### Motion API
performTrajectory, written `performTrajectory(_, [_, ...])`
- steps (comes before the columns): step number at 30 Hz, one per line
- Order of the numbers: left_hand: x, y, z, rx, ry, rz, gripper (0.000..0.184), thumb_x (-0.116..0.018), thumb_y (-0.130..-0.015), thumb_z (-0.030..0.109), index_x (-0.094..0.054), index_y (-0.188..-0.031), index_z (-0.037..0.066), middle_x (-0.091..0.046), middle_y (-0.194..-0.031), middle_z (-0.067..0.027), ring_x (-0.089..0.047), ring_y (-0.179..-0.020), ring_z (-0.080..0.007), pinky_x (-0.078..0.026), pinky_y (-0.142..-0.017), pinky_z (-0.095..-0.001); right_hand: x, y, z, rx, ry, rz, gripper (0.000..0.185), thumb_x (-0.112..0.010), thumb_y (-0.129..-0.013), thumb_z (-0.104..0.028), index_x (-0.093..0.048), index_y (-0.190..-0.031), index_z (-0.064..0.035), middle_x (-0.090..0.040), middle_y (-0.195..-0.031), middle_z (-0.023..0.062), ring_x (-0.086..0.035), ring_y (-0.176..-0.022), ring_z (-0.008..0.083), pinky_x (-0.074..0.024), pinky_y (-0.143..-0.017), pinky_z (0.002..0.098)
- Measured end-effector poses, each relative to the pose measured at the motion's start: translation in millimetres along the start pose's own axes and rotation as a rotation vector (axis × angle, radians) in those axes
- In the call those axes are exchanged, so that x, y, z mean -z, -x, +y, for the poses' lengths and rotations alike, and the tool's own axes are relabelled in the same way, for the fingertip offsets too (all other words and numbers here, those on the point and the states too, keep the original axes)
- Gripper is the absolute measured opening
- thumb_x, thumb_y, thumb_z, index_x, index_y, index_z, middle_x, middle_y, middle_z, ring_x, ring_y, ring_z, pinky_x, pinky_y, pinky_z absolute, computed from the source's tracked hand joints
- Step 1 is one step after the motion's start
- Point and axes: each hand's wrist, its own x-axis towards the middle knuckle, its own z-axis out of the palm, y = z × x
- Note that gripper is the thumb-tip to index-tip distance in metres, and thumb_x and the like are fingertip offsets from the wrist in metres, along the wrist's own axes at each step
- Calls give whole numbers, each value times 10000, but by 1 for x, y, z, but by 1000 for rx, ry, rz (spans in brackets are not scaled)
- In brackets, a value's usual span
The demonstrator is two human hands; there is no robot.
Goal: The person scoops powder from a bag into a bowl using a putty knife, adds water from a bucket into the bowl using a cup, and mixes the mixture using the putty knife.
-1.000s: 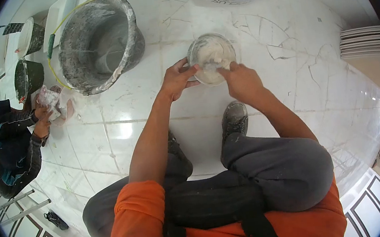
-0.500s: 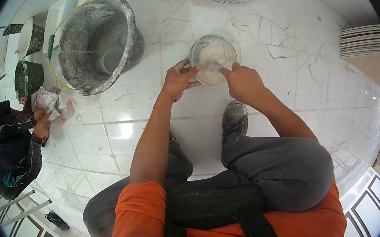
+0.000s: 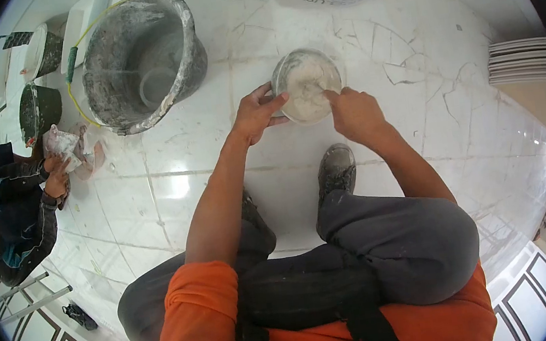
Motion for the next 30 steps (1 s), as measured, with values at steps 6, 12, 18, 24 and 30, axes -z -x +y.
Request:
performTrajectory(6, [-2,1,2,-3,-18,18,874,-788,-935,271,-292,-1567,-75,-579,-1395,-222,-637,-1224,-272,-609,-982,-418,9,7,-8,124,-96,-56,449,-594,-866,-95,-670,-1308,-71,-710,-960,246,-727,-856,391,-587,-786,488])
performTrajectory(12, [-1,2,5,-16,-49,-3,858,-784,-938,256,-300,-1565,-73,-556,-1425,-219,-637,-1222,-271,-614,-978,-411,20,0,5,-58,-23,0,429,-576,-889,-96,-671,-1307,-70,-720,-980,251,-731,-872,399,-586,-780,493])
performTrajectory(18, [-3,2,3,-17,-35,-1,854,-783,-937,254,-303,-1566,-65,-555,-1429,-217,-631,-1232,-274,-617,-976,-399,3,6,-9,50,-13,-62,403,-569,-902,-116,-676,-1290,-90,-726,-940,234,-728,-834,405,-583,-752,510])
performTrajectory(24, [-2,1,4,0,-55,8,863,-785,-935,261,-298,-1565,-71,-550,-1431,-228,-628,-1239,-283,-620,-973,-403,29,-7,24,-22,5,48,304,-541,-971,-153,-671,-1246,-137,-729,-921,167,-701,-852,411,-546,-741,546])
performTrajectory(30, [0,-1,2,-17,2,-5,872,-780,-940,262,-281,-1563,-89,-527,-1447,-260,-630,-1241,-299,-619,-976,-421,28,-14,33,-53,162,-71,260,-563,-898,-113,-694,-1107,-30,-732,-880,224,-727,-847,397,-577,-742,518])
